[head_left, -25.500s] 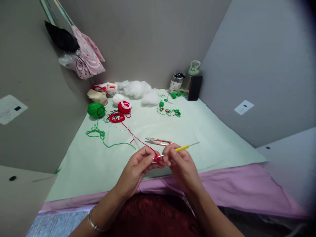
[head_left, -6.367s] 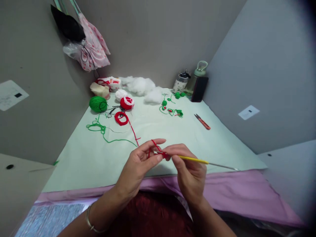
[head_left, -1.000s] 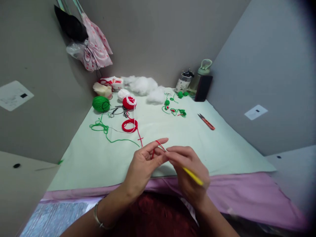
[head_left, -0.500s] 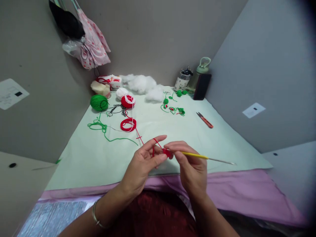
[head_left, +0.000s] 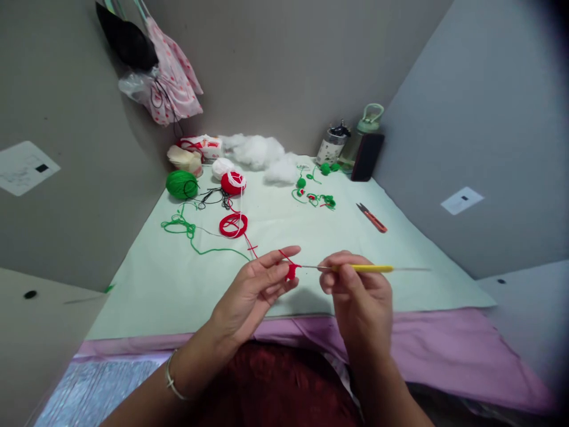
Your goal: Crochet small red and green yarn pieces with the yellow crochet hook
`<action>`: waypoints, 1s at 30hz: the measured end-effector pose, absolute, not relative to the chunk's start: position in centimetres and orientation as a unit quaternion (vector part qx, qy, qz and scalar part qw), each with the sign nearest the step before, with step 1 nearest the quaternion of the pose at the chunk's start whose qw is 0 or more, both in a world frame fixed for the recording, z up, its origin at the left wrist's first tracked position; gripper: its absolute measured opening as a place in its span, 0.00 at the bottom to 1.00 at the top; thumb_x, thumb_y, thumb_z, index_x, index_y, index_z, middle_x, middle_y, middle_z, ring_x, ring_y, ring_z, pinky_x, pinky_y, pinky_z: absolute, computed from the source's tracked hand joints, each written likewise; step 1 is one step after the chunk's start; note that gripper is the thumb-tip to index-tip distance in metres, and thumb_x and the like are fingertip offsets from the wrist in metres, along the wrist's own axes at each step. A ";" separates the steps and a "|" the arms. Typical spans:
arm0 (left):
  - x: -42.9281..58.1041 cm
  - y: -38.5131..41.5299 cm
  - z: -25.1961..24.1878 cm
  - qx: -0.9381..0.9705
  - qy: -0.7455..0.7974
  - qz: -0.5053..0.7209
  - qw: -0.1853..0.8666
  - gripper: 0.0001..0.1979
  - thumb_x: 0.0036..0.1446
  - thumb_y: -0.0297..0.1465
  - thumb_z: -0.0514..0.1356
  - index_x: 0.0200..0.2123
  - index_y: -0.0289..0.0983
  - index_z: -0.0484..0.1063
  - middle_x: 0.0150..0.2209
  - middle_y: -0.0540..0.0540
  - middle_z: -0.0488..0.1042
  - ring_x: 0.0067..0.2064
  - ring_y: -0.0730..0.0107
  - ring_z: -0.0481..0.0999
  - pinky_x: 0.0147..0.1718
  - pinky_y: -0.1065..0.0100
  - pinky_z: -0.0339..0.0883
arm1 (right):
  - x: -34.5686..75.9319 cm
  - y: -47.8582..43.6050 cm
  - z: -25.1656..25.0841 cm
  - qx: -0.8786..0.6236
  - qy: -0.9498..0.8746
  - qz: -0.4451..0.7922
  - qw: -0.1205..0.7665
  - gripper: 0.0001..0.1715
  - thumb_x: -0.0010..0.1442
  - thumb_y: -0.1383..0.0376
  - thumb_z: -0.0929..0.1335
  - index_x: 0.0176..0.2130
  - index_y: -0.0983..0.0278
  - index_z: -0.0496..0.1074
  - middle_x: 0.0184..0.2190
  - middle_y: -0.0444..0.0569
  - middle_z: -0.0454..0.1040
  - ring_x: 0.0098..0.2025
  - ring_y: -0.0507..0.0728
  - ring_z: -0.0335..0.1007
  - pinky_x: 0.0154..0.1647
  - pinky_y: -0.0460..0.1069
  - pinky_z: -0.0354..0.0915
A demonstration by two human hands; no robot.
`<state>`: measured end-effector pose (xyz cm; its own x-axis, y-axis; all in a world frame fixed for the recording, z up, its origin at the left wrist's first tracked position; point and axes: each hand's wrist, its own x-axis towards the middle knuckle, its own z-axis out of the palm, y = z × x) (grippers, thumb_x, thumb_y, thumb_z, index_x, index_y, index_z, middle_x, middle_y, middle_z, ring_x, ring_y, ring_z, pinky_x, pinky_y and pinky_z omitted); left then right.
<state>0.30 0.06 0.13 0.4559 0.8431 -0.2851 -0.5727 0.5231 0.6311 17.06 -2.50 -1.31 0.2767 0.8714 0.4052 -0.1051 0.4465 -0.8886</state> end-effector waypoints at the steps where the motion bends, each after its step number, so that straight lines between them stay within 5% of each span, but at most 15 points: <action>1: 0.4 0.0 0.2 0.249 0.301 0.445 0.806 0.19 0.51 0.32 0.78 0.47 0.37 0.87 0.31 0.51 0.76 0.32 0.77 0.73 0.49 0.67 0.72 | 17.0 -2.4 -1.2 -0.380 -0.466 0.389 0.698 0.08 0.69 0.61 0.72 0.39 0.58 0.84 0.32 0.46 0.79 0.24 0.50 0.70 0.25 0.47 0.68; 9: 1.1 -0.5 -0.3 0.388 0.342 0.505 0.691 0.22 0.54 0.32 0.77 0.52 0.41 0.83 0.30 0.53 0.77 0.37 0.69 0.78 0.44 0.67 0.71 | 16.0 -2.4 -2.0 -0.389 -0.558 0.341 0.649 0.09 0.69 0.67 0.73 0.43 0.54 0.85 0.37 0.47 0.80 0.42 0.55 0.77 0.40 0.49 0.74; 15: 0.4 0.1 -0.3 0.373 0.308 0.482 0.730 0.17 0.62 0.36 0.72 0.53 0.40 0.83 0.34 0.49 0.82 0.38 0.69 0.79 0.47 0.66 0.70 | 16.8 -2.1 -2.0 -0.403 -0.535 0.403 0.624 0.04 0.63 0.68 0.77 0.37 0.57 0.84 0.36 0.46 0.80 0.34 0.53 0.76 0.36 0.49 0.74; 19: 0.1 0.3 -0.4 0.372 0.291 0.478 0.741 0.19 0.58 0.32 0.75 0.53 0.40 0.84 0.35 0.49 0.82 0.40 0.68 0.80 0.49 0.65 0.71 | 16.8 -1.8 -2.2 -0.400 -0.506 0.426 0.634 0.03 0.61 0.66 0.78 0.34 0.59 0.83 0.34 0.46 0.80 0.34 0.54 0.76 0.37 0.49 0.74; 30: -0.3 0.3 0.1 0.412 0.298 0.475 0.718 0.20 0.56 0.28 0.76 0.53 0.45 0.84 0.38 0.50 0.84 0.42 0.71 0.80 0.50 0.68 0.73 | 16.2 -1.3 -1.0 -0.338 -0.368 0.591 0.633 0.14 0.51 0.61 0.81 0.29 0.60 0.75 0.29 0.43 0.74 0.28 0.52 0.68 0.31 0.48 0.68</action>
<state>-0.31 0.28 0.07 0.3708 0.9280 -0.0378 -0.4366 0.2101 0.8748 16.22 -1.30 -1.01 0.0303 0.9974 0.0658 -0.4991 0.0721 -0.8636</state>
